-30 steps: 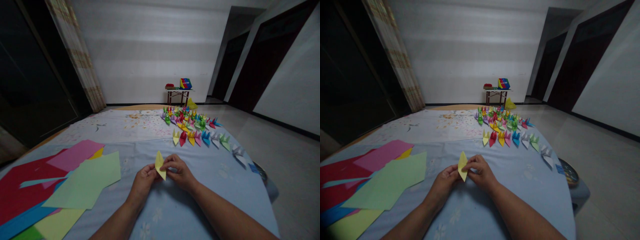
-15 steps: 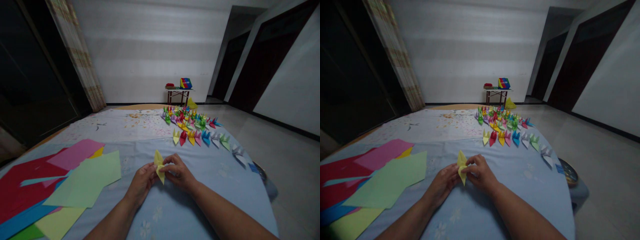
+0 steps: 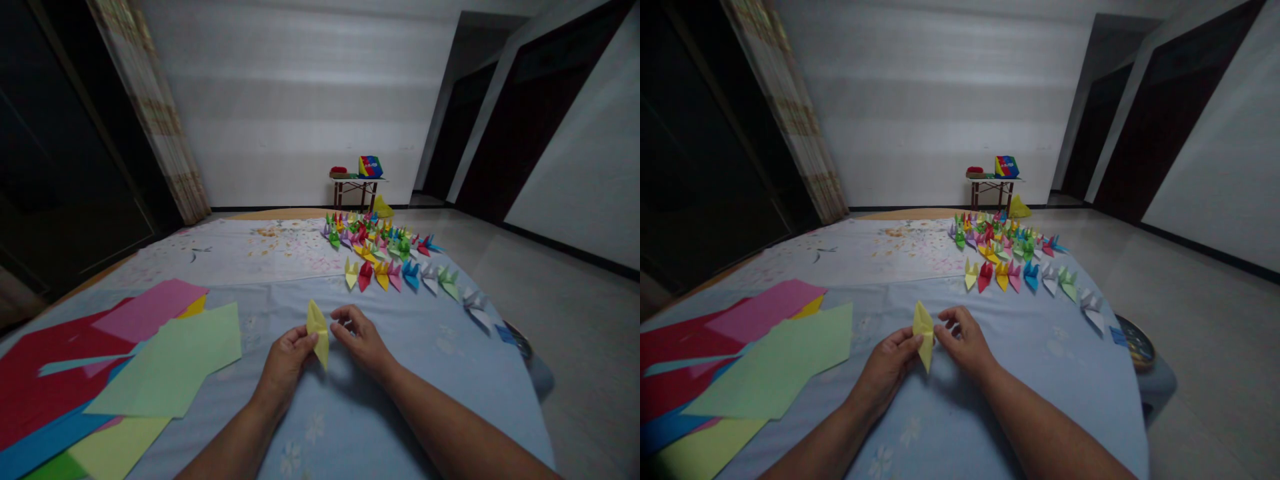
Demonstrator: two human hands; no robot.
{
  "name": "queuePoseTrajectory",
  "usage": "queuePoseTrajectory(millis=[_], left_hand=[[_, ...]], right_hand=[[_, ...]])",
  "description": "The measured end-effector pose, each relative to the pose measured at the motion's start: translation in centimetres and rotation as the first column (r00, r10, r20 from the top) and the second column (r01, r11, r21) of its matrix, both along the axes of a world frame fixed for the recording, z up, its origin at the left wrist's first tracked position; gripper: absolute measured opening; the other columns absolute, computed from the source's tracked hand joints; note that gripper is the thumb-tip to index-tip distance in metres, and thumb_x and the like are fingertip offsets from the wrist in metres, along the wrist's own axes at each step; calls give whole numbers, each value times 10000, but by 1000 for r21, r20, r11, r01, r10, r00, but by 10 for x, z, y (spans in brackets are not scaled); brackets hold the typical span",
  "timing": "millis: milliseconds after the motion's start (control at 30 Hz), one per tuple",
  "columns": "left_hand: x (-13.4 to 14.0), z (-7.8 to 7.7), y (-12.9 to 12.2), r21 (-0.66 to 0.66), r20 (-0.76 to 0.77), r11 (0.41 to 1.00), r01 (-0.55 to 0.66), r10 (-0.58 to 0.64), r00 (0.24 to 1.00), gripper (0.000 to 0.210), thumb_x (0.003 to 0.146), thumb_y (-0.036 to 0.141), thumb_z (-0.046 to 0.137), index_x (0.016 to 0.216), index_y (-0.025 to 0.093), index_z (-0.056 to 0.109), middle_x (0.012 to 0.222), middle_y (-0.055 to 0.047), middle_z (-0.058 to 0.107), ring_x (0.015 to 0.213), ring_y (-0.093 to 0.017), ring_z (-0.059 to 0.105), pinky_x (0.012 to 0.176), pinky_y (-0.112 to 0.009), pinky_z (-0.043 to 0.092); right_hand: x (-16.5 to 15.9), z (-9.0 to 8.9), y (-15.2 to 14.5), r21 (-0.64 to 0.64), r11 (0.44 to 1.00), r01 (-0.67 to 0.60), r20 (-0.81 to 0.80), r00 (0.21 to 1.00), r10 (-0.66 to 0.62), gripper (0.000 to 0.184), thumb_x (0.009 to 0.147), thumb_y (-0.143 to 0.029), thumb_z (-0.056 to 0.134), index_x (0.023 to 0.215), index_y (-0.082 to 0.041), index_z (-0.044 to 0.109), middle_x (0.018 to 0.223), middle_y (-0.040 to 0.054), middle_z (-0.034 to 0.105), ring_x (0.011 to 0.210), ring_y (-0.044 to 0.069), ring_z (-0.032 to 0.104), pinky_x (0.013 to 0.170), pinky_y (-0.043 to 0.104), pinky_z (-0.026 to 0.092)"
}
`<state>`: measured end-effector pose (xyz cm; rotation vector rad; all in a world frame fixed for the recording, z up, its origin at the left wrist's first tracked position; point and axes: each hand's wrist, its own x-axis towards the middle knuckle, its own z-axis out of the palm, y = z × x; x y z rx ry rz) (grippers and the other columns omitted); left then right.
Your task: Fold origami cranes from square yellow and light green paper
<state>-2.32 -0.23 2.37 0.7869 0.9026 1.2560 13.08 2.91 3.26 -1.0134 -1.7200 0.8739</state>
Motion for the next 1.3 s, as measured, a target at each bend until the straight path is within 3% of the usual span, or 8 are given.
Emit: queuePoseTrajectory(millis=[100,233,533,800,1067,1300], left_hand=[[0,-4,1,17,-22,1000,7,-6,1000,356,683,270,686,993,111,612,821,-79,705,719,-170,644,691,-270,482],[-1,-7,2,30,-57,999,15,-13,998,363,686,279,682,1000,111,607,799,-74,704,698,-165,640,673,-264,479],[0,-5,1,35,-129,999,4,1,992,370,657,303,697,963,110,623,779,-67,701,672,-162,633,658,-250,470],[0,-5,1,26,-166,1000,5,-1,986,331,685,343,667,922,115,633,762,-59,698,655,-164,631,665,-270,477],[-1,-3,0,56,-271,998,-21,36,962,318,658,360,688,864,119,655,707,-45,691,638,-164,625,609,-237,460],[1,1,-2,96,-314,995,-1,31,949,303,654,364,690,833,120,667,668,-32,678,596,-142,597,577,-217,439]], right_hand=[[-2,-3,3,-152,988,-40,9,999,42,211,756,-337,556,849,-152,594,804,26,585,703,129,519,621,240,418],[-5,-11,6,-218,972,-83,-23,997,80,201,731,-334,585,768,-137,603,682,3,573,613,108,496,569,224,392],[-7,-16,7,-269,956,-118,-191,979,67,212,685,-345,630,704,-138,585,629,-12,559,561,95,475,548,222,379],[-5,-18,9,-295,942,-162,-245,965,90,269,674,-388,646,720,-128,591,641,-11,563,577,97,488,566,225,385],[-7,-13,7,-340,919,-199,-241,963,119,354,638,-466,664,715,-131,580,640,-14,564,571,89,484,560,216,382],[-7,-11,6,-361,916,-178,-195,974,112,402,595,-509,682,624,-137,531,550,-42,489,487,60,391,465,191,301]])
